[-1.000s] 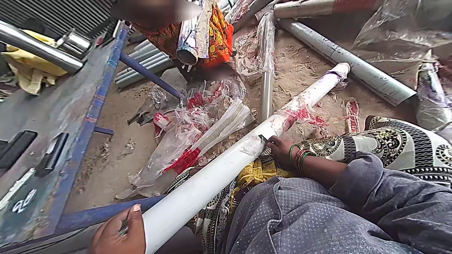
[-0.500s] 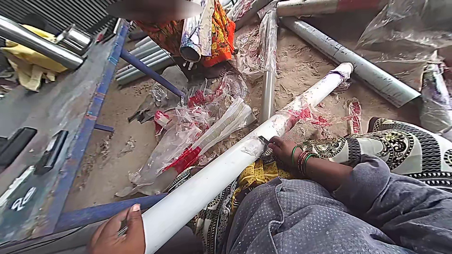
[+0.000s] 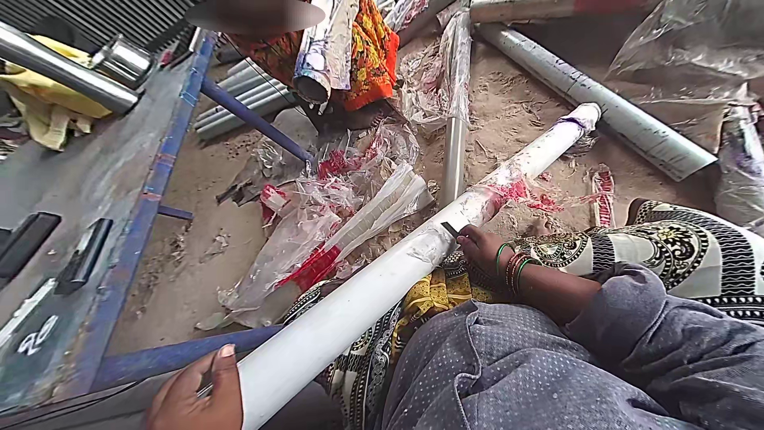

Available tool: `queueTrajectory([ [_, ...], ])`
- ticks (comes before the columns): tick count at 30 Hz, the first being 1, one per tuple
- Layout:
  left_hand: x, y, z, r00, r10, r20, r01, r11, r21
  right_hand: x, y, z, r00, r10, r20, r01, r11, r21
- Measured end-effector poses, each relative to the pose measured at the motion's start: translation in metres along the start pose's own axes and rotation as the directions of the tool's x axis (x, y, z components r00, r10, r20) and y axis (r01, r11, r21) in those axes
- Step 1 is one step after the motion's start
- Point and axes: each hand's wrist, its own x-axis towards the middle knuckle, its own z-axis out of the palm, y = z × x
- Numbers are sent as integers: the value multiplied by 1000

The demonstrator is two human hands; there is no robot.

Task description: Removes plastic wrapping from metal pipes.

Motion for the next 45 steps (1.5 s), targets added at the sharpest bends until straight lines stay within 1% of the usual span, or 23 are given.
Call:
queueTrajectory([
  [2,-1,-1,1,999,27,-19,-27,1000,0,4,3,-3,995,70,-67,-67,996,56],
  [5,-1,0,0,999,33,-13,-33,999,-1,5,0,-4,994,104,-42,-104,995,-1],
  [7,0,0,2,1000,19,-6,-19,1000,-3,2,-4,2,999,43,17,-42,998,-53],
  [10,0,1,1,1000,1,4,-1,1000,1,-1,-5,9,997,-27,74,31,998,-52],
  [13,2,2,1,1000,-5,6,5,1000,-2,-4,-4,13,976,-122,178,139,987,-86],
  [15,3,2,0,1000,-1,-4,1,1000,-8,-4,-4,10,984,-130,119,137,989,-58],
  [17,2,2,0,1000,7,-14,-7,1000,-1,1,2,3,994,-92,-55,94,995,39],
  [19,0,3,-1,1000,16,-16,-16,1000,6,9,7,-4,982,-5,-188,24,995,97],
  [20,0,3,-1,1000,21,-18,-21,1000,3,12,8,-8,979,45,-197,-25,994,103],
  [22,0,3,-1,1000,24,-16,-24,1000,-1,14,7,-9,983,107,-152,-97,993,68],
  [23,0,3,0,1000,22,-19,-22,1000,-4,14,6,-7,988,107,-113,-104,994,32],
  [26,1,3,0,1000,1,-17,-1,1000,-10,4,-6,3,999,17,33,-13,995,-99],
  [28,1,3,-1,1000,-8,0,8,1000,-11,0,-10,6,996,-30,79,39,993,-112],
  [30,1,3,-1,1000,1,-1,-1,1000,-15,-1,-9,2,995,-63,72,71,992,-105],
  [32,0,2,0,1000,9,-13,-9,1000,-17,0,-7,-3,998,-57,-2,57,995,-78],
  [34,-2,1,0,1000,10,-19,-10,1000,-18,6,-4,-7,997,-5,-76,3,1000,-26],
  [35,-2,2,-1,1000,9,-19,-9,1000,-15,9,-3,-9,996,33,-86,-34,999,-14],
  [36,-3,3,-1,1000,8,-17,-8,1000,-15,10,-3,-10,995,68,-75,-69,997,-16],
  [38,-3,3,-1,1000,6,-18,-6,1000,-17,7,-7,-8,997,68,-25,-70,994,-80],
  [40,-3,2,0,1000,1,-20,-2,1000,-18,1,-13,-3,998,17,59,-8,989,-147],
  [42,-3,1,0,1000,0,-17,-1,1000,-18,0,-13,0,994,-32,103,47,988,-149],
  [43,-3,1,0,1000,0,-21,0,1000,-21,0,-12,-1,993,-56,106,70,988,-137],
  [45,-3,2,0,999,3,-43,-4,1000,-20,1,-7,-2,996,-81,41,85,993,-85],
])
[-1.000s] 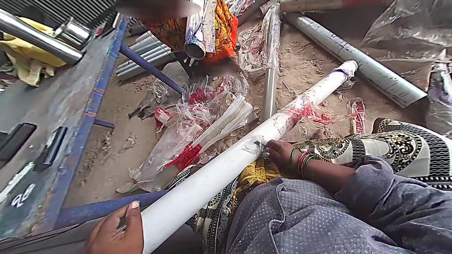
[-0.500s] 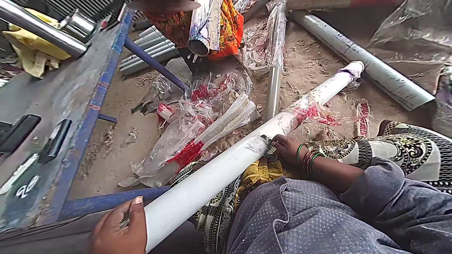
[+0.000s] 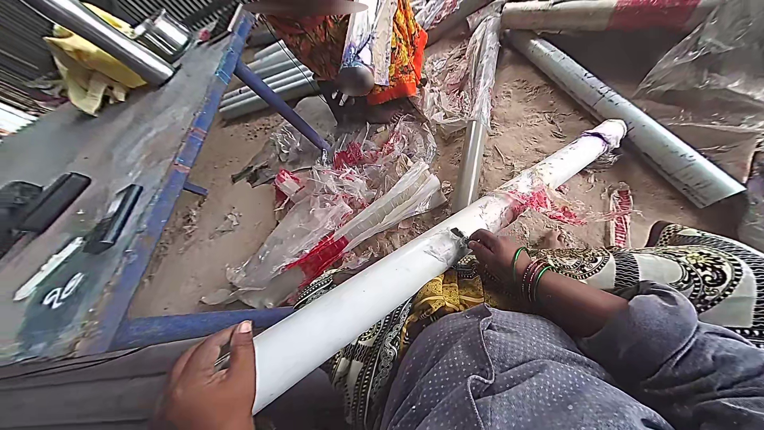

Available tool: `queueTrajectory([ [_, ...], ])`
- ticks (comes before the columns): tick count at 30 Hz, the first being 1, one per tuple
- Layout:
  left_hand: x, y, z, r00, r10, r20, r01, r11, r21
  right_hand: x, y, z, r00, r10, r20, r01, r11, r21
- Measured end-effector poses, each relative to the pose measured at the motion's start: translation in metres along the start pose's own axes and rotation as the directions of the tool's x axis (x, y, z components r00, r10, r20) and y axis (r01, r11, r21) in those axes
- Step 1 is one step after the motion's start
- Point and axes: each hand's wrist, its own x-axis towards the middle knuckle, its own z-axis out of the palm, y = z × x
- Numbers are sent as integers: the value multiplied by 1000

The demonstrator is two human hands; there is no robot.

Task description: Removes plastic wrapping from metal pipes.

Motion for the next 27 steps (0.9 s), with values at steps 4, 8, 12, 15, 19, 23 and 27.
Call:
queueTrajectory([
  [4,-3,-2,1,1000,13,-16,-13,1000,-5,10,9,-6,984,104,-142,-92,992,84],
  [8,-5,-4,2,999,31,-20,-32,999,-9,6,-1,-3,988,143,-51,-145,988,-45],
  [12,-7,-4,3,999,38,-29,-38,999,-7,-4,-12,6,997,80,20,-77,991,-107],
  [15,-7,-5,3,998,43,-39,-43,999,-3,-4,-7,0,999,44,-24,-45,997,-67],
  [19,-10,-7,4,997,45,-55,-45,999,-7,5,2,-6,983,52,-177,-52,999,2],
  [23,-9,-5,5,997,47,-61,-49,998,-27,8,2,-8,985,2,-172,-14,997,-73],
  [27,-9,-8,7,996,44,-79,-48,998,-48,3,-6,-9,973,-54,-223,14,983,-181],
])
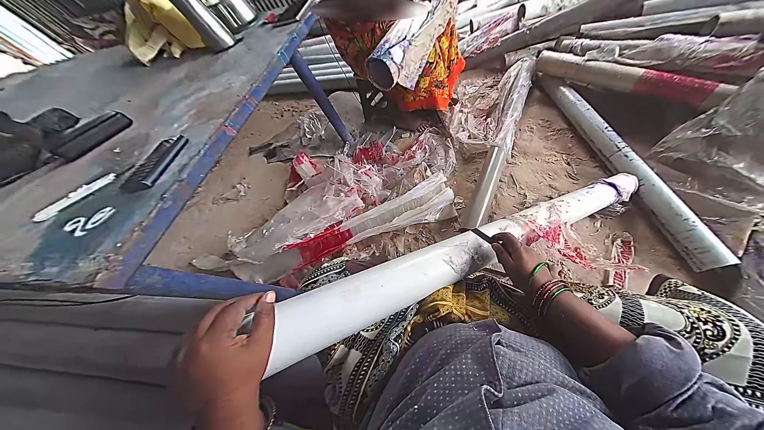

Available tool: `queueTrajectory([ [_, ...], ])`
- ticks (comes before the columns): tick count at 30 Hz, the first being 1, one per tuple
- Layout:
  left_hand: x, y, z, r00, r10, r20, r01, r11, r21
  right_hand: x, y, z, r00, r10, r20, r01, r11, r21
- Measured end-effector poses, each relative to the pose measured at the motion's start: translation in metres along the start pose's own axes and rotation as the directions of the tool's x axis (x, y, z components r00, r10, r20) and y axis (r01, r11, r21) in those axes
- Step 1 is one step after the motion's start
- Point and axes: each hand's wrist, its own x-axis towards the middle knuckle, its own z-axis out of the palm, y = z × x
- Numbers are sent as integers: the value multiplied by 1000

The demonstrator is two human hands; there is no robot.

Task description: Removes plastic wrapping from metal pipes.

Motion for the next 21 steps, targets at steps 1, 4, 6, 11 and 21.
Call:
queueTrajectory([
  [1,-1,-2,1,1000,4,-6,-4,1000,-5,-1,0,-1,998,-7,-63,6,1000,-13],
  [4,-2,-3,1,1000,12,-14,-12,1000,-18,-2,8,-2,954,-42,-296,44,999,1],
  [6,-3,-3,1,1000,18,-16,-19,1000,-25,-4,13,1,924,-89,-373,106,994,24],
  [11,-2,-5,2,999,27,-27,-28,999,-40,-8,9,6,991,-130,-25,124,978,-167],
  [21,-4,-8,0,998,63,-8,-63,997,-53,7,16,-25,933,214,-288,-207,977,54],
])
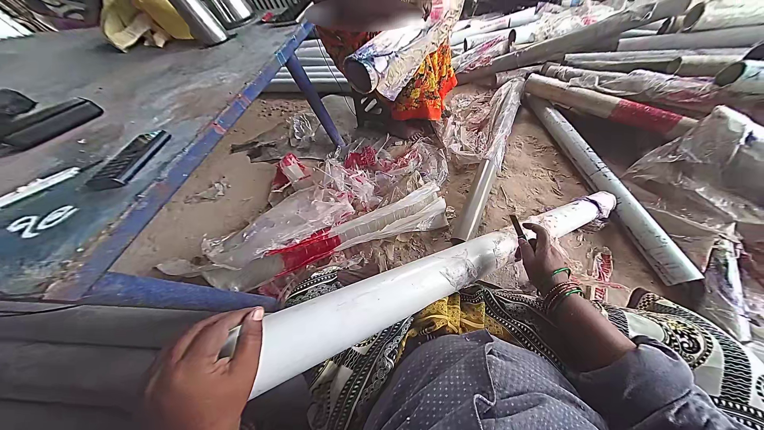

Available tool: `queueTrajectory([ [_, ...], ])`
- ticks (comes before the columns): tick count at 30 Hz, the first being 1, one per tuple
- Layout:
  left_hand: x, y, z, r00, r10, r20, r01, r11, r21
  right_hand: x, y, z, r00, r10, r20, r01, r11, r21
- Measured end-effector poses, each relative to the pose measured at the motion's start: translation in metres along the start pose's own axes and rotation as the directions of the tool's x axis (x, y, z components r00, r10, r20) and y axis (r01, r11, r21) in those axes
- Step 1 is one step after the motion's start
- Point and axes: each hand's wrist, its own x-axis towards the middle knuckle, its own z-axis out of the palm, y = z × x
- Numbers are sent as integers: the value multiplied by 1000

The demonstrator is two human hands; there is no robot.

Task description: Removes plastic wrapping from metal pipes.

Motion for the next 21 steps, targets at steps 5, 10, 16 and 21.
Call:
queueTrajectory([
  [5,6,-1,3,999,10,-41,-11,1000,-22,1,-4,11,954,-231,192,242,970,-32],
  [10,8,-2,8,998,-15,-67,15,1000,-8,10,-23,26,892,-368,264,388,921,-29],
  [16,5,-2,12,992,-23,-122,23,1000,-3,13,-48,35,833,-422,359,446,895,15],
  [21,4,-1,13,992,-31,-122,32,999,2,7,-61,39,829,-361,428,427,902,-65],
])
